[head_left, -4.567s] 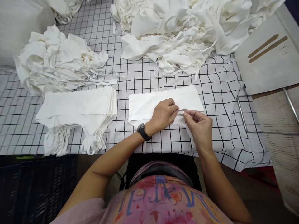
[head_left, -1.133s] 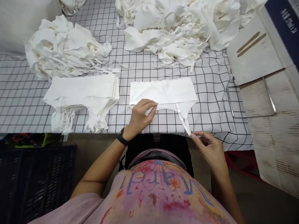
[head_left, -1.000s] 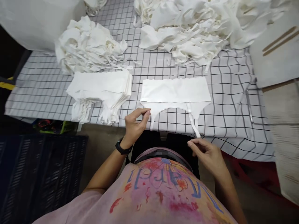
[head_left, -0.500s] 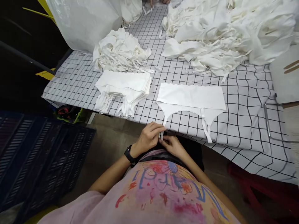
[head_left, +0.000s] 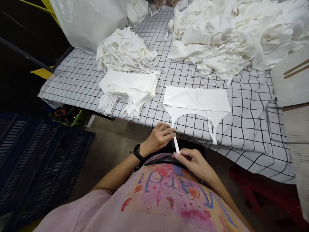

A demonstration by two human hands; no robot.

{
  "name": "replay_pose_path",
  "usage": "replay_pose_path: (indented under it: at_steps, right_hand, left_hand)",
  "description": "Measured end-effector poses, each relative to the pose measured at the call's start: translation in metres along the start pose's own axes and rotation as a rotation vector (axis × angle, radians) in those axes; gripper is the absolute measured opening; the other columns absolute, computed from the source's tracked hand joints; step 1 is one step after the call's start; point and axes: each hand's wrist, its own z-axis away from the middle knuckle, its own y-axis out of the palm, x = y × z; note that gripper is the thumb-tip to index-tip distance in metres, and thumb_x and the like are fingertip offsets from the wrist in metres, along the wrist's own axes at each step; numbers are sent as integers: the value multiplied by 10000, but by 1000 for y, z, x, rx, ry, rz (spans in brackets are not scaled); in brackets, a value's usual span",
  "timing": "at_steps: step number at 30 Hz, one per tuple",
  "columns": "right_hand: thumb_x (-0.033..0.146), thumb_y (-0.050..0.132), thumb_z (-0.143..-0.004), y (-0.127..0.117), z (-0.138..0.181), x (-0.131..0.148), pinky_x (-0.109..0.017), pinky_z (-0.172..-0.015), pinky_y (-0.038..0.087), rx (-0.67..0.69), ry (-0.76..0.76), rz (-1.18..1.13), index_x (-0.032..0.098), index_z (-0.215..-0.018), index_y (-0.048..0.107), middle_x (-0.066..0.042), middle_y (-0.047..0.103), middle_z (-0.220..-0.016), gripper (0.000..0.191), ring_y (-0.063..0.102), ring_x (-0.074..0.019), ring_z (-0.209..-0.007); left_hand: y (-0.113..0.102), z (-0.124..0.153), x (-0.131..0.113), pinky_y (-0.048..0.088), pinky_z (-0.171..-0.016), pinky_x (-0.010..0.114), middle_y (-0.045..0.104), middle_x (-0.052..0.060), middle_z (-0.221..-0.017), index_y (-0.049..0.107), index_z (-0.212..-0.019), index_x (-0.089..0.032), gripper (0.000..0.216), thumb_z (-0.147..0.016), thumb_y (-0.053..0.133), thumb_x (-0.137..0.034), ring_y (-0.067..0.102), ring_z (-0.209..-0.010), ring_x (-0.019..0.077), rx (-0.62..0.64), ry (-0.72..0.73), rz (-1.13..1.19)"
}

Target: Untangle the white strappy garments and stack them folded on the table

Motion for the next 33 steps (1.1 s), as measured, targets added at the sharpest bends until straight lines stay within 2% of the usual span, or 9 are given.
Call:
replay_pose_path:
  at_steps: [4, 7, 10, 13, 18, 21, 25, 29, 33]
  right_hand:
    - [537, 628, -957, -11, 17, 9, -275, -662, 450, -70, -29, 46, 210, -743, 779, -50, 657, -855, 419, 589, -165, -756]
    - [533, 650, -949, -19, 25, 12, -282, -713, 501, -128, -3, -59, 220, -868, 805, -80, 713, -1006, 358, 640, -191, -857]
    - [534, 696, -920, -27, 26, 13, -282, -645, 509, -231, 70, -247, 201, -1087, 797, -68, 739, -857, 386, 607, -159, -692]
    - [488, 765, -875, -35, 23, 14, -278, -609, 510, -388, 52, -408, 207, -1285, 725, -51, 752, -803, 499, 575, -137, -612]
    - [484, 736, -869, -46, 18, 21, -296, -656, 555, -414, -24, -614, 218, -1043, 800, -91, 793, -896, 324, 680, -171, -709]
    - [479, 657, -884, -49, 13, 24, -383, -822, 604, -404, -60, -714, 225, -1098, 797, -117, 799, -1084, 360, 755, -248, -945]
    - [335, 781, -783, -49, 3, 28, -444, -977, 580, -378, -116, -750, 251, -1167, 778, -99, 775, -1219, 393, 730, -284, -1143]
    - [402, 832, -805, -48, -11, 34, -409, -935, 593, -410, -130, -754, 249, -1109, 789, -98, 790, -1164, 344, 749, -262, -1100]
    - [501, 829, -807, -51, -24, 36, -313, -740, 591, -470, -99, -689, 212, -1021, 804, -89, 799, -975, 361, 757, -197, -844]
  left_hand:
    - [2, 1, 5, 517, -916, 401, 775, 70, -1121, 730, -1072, -218, 160, -973, 622, -155, 624, -1071, 219, -76, -60, 17]
    - [4, -1, 6, 522, -902, 388, 772, 63, -1051, 723, -1032, -200, 136, -967, 623, -134, 608, -1024, 208, -135, -85, 59]
    - [4, -4, 4, 528, -890, 396, 768, 64, -1011, 715, -983, -192, 119, -964, 617, -127, 596, -986, 208, -150, -112, 81]
    - [3, -9, 2, 535, -883, 403, 759, 65, -988, 706, -933, -198, 129, -965, 605, -125, 592, -962, 209, -148, -149, 106]
    - [1, -12, 0, 537, -872, 408, 732, 73, -972, 702, -918, -197, 140, -965, 594, -121, 577, -949, 210, -115, -130, 145]
    - [0, -12, 0, 535, -873, 412, 712, 81, -989, 711, -930, -201, 134, -970, 598, -141, 572, -966, 213, -60, -134, 180]
    - [-1, -15, 0, 530, -895, 409, 689, 86, -1014, 722, -958, -204, 111, -969, 620, -160, 561, -1001, 216, -9, -126, 214]
    - [-4, -17, 2, 520, -900, 400, 677, 85, -1009, 727, -952, -193, 119, -980, 614, -171, 551, -995, 214, 25, -104, 213]
    - [-8, -17, 2, 517, -914, 407, 670, 85, -1009, 739, -927, -197, 134, -982, 617, -190, 552, -1007, 218, 86, -100, 198]
